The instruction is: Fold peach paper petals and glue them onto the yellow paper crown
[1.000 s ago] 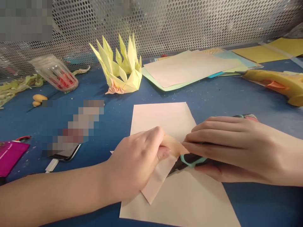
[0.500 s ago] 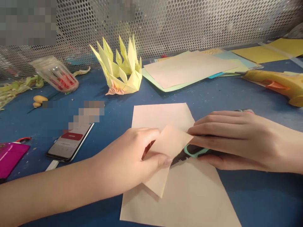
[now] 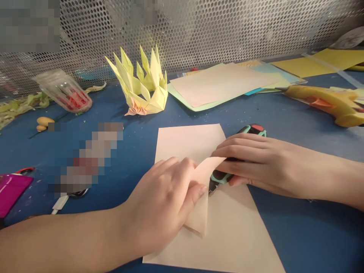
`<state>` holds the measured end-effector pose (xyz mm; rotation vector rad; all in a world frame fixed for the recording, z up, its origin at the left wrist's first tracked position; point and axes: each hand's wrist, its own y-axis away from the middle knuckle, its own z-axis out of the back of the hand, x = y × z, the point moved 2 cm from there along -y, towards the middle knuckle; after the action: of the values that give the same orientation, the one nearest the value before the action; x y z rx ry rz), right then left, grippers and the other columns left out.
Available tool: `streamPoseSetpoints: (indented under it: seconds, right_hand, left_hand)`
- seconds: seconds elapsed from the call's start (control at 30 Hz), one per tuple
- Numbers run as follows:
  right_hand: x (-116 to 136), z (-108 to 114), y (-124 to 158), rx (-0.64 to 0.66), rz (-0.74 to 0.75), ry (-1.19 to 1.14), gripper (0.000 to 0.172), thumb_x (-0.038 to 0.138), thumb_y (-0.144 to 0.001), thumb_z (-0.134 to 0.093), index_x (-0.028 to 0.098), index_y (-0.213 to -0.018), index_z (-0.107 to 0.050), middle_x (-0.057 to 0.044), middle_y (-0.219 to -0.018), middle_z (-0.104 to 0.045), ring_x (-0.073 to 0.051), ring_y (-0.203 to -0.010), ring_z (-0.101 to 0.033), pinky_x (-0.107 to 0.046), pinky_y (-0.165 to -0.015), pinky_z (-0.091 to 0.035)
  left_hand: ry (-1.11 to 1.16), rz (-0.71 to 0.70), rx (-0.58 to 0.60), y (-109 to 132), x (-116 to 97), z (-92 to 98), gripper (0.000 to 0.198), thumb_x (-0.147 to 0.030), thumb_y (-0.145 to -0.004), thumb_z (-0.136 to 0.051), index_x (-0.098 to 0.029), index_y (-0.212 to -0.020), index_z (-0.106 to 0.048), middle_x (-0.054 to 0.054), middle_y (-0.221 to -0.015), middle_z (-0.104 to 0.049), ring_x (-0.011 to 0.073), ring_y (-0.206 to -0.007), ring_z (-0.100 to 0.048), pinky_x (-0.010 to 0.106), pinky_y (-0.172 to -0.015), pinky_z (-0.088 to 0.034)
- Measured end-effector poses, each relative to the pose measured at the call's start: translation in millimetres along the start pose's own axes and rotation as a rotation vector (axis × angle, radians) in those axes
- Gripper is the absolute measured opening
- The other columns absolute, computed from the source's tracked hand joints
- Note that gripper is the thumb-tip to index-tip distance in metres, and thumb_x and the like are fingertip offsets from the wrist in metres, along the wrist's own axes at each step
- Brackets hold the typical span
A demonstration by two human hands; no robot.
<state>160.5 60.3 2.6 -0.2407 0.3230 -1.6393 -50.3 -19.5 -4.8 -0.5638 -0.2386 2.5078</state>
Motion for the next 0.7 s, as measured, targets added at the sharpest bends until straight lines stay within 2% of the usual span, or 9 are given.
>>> streamPoseSetpoints:
  seconds: [0.23, 0.53, 0.7]
  right_hand:
    - [2.0, -0.5, 0.7, 0.0, -0.066, -0.076, 0.029, 0.026, -0.102, -0.046, 0.016, -0.116, -0.069, -0.012, -0.11, -0.07, -0.024, -0.097, -0.067, -0.037, -0.084, -0.054]
    - [3.3, 3.6, 0.6, 0.009, -0.013, -0.039, 0.029, 0.024, -0.104, -0.043, 0.014, -0.117, -0.067, -0.011, -0.104, -0.07, -0.023, -0.094, -0.065, -0.036, -0.079, -0.054]
    - [3.4, 3.3, 0.7, 0.007, -0.01, -0.045, 0.029, 0.024, -0.104, -0.044, 0.013, -0.117, -0.067, -0.011, -0.104, -0.07, -0.022, -0.094, -0.065, -0.036, -0.082, -0.054]
  left_hand:
    - [0.042, 0.01, 0.02, -1.1, 1.9, -2.0, 0.018, -0.02, -0.101, -0.043, -0.024, -0.083, -0.044, 0.002, -0.078, -0.064, 0.022, -0.074, -0.062, 0.034, -0.068, -0.05]
    - [0.005, -0.014, 0.016, -1.7, 2.3, -2.5, 0.014, -0.022, -0.102, -0.044, -0.023, -0.088, -0.043, 0.003, -0.077, -0.062, 0.0221, -0.072, -0.061, 0.034, -0.065, -0.049]
    - [0.005, -0.028, 0.013, -1.5, 2.8, -3.9, 0.015, -0.027, -0.104, -0.041, -0.023, -0.089, -0.044, 0.003, -0.077, -0.062, 0.0229, -0.073, -0.061, 0.035, -0.065, -0.048]
